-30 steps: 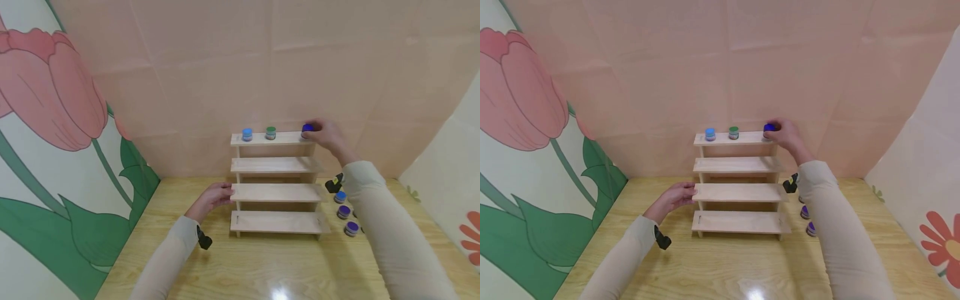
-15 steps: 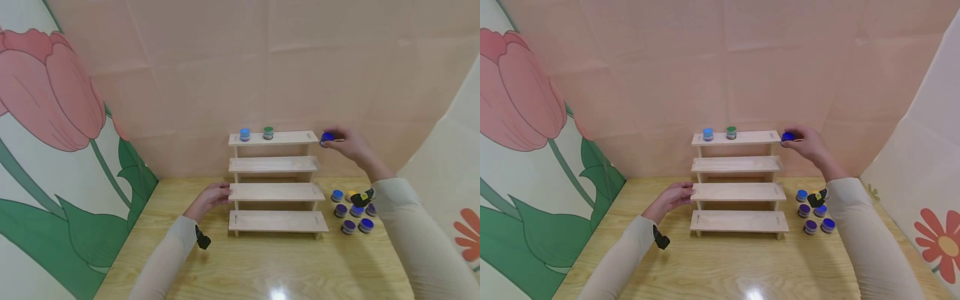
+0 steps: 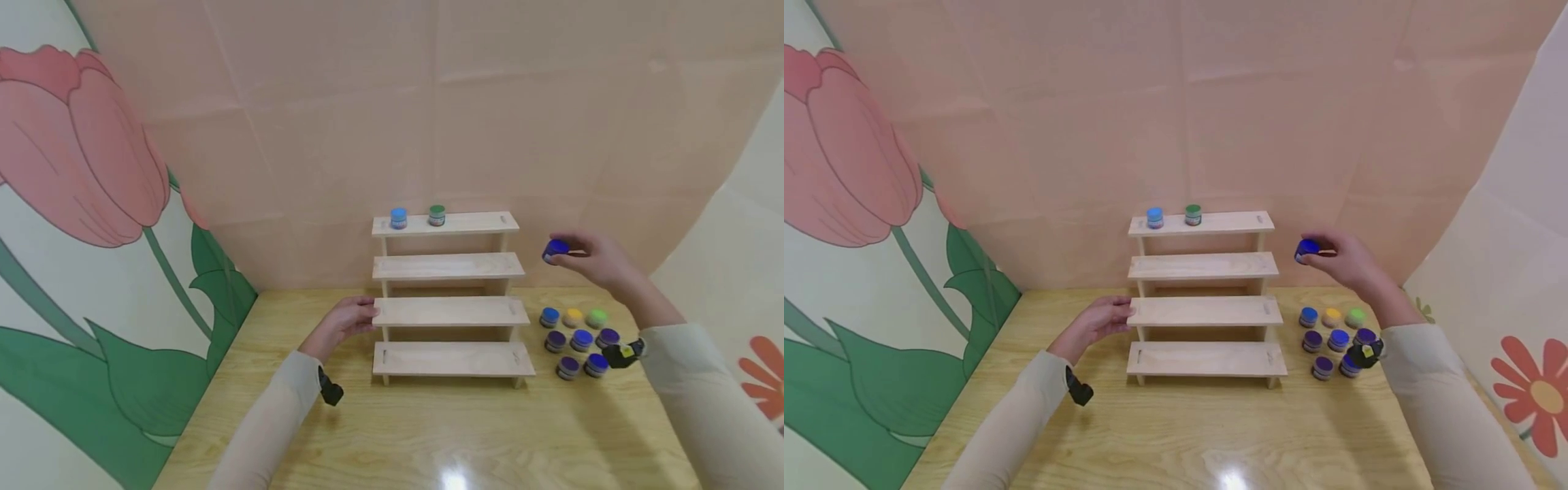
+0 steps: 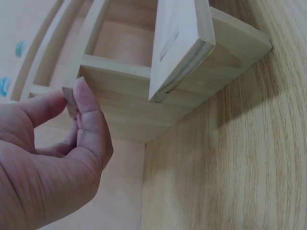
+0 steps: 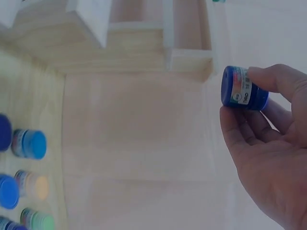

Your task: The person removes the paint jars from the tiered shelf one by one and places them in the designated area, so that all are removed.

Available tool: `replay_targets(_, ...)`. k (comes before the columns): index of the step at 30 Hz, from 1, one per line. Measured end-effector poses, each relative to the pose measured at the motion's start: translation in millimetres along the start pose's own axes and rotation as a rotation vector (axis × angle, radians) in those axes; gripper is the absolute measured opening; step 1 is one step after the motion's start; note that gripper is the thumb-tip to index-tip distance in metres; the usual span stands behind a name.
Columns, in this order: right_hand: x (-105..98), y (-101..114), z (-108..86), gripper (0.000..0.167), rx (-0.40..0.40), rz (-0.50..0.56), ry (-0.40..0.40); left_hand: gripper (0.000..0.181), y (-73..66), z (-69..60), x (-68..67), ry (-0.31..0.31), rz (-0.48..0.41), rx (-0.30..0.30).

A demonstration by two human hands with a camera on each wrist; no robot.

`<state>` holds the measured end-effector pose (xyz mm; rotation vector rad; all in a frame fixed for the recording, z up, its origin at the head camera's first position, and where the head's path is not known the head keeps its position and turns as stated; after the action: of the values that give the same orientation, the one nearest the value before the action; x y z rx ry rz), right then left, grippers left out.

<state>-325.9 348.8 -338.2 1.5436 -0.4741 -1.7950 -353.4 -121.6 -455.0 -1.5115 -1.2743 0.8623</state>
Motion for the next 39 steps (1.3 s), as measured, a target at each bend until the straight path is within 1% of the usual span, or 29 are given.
replay_targets(7,0,-14,-21.2,0.056,-0.019,-0.048,0.014,0.059,1.9,1.7,-2.3,0.007,0.007,-0.001)
replay_targets(13,0,-30,-37.8,0.052,-0.031,-0.072,-0.002,0.058,1.4,0.9,-1.2,0.001,0.001,0.001)
replay_targets(19,-1,-49,-54.5,0.057,0.017,-0.086,0.005,0.058,2.2,0.5,-1.2,0.001,-0.006,0.008)
replay_targets(23,-2,-64,-66.7,0.059,0.038,-0.086,-0.003,0.058,3.2,0.6,-1.2,0.001,-0.005,0.013)
replay_targets(34,-1,-111,-100.9,0.051,0.041,-0.069,-0.015,0.058,2.5,-0.8,-0.9,0.004,0.010,0.023)
replay_targets(39,0,-133,-112.5,0.054,0.086,-0.088,-0.018,0.058,2.1,-1.2,0.2,0.004,0.014,0.028)
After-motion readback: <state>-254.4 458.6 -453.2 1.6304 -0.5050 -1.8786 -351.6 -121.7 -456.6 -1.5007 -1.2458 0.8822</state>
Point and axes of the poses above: each hand's wrist, its own z-axis towards the middle knuckle, its own x-axis out of the palm, y = z × x, the point moved 1 cm from there along z, towards the middle knuckle, and after that the axes turned 1 degree about -y, right-handed, at the moved point
